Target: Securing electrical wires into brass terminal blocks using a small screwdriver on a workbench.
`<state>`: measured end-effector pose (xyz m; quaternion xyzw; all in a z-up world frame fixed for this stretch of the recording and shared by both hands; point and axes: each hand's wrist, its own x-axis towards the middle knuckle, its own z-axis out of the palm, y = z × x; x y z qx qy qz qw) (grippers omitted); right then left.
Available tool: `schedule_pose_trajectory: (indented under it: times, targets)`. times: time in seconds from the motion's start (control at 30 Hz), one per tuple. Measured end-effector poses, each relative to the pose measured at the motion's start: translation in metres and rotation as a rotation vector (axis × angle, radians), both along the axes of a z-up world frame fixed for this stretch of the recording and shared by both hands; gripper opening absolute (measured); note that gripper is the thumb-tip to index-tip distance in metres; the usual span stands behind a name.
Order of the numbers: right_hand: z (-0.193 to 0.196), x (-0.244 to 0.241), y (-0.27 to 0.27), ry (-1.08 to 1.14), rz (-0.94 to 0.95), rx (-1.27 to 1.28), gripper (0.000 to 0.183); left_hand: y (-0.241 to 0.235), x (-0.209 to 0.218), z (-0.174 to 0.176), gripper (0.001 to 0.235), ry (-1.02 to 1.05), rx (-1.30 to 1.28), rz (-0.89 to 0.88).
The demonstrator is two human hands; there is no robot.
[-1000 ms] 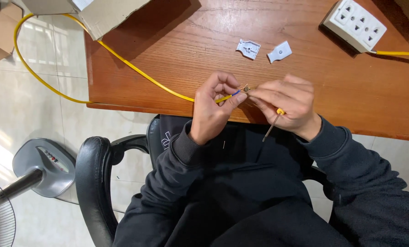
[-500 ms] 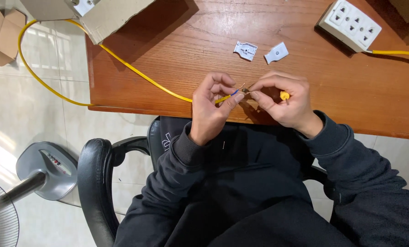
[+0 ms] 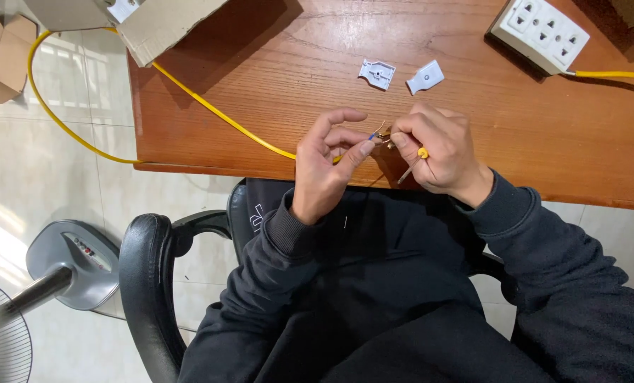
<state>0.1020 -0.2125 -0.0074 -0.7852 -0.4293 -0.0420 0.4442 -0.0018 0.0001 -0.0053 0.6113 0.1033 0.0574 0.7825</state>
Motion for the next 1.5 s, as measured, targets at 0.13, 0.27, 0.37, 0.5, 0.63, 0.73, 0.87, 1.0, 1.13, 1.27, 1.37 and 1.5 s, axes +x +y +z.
schedule_pose_trajectory:
  times: [0.13, 0.27, 0.37, 0.5, 0.63, 0.73, 0.87, 1.0, 1.13, 1.27, 1.37, 1.5]
  targets:
    - [0.005, 0.001, 0.002, 0.028, 0.027, -0.029, 0.026, 0.005, -0.002, -0.005, 0.043, -0.006, 0.046, 0.031]
    - [0.003, 0.001, 0.003, 0.136, 0.006, 0.005, 0.031, 0.008, -0.003, -0.008, 0.043, -0.012, 0.103, 0.059]
    - [0.006, 0.005, 0.001, 0.268, 0.000, 0.051, 0.033, 0.009, -0.004, -0.007, 0.043, -0.010, 0.110, 0.071]
    - [-0.009, 0.009, -0.010, 0.335, -0.001, 0.116, 0.030, 0.009, -0.004, -0.007, 0.042, -0.018, 0.101, 0.071]
    - [0.026, -0.001, 0.012, 0.264, 0.055, 0.120, 0.020, 0.008, -0.003, -0.004, 0.041, -0.010, 0.114, 0.060]
    - [0.012, -0.004, 0.012, 0.191, 0.039, 0.132, 0.010, 0.008, -0.004, -0.008, 0.040, -0.016, 0.086, 0.062]
    - [-0.008, -0.009, 0.010, 0.137, -0.015, 0.123, 0.023, 0.006, -0.005, -0.011, 0.037, 0.006, 0.044, 0.047]
    - [-0.011, -0.010, 0.009, 0.069, -0.057, 0.091, 0.029, 0.004, -0.004, -0.008, 0.033, 0.030, 0.086, 0.043]
    - [-0.007, -0.006, 0.007, 0.104, -0.053, 0.064, 0.026, 0.006, -0.002, -0.008, 0.030, 0.062, 0.133, 0.057]
    - [0.005, 0.004, 0.010, 0.160, 0.023, 0.121, 0.027, 0.013, -0.002, 0.000, 0.019, 0.130, 0.178, 0.016]
    - [0.020, 0.003, 0.016, 0.087, 0.048, 0.120, 0.020, 0.014, 0.001, 0.004, 0.020, 0.144, 0.206, -0.022]
    - [0.014, -0.003, 0.013, -0.067, 0.039, 0.037, 0.026, 0.012, 0.001, 0.008, 0.029, 0.148, 0.192, -0.061]
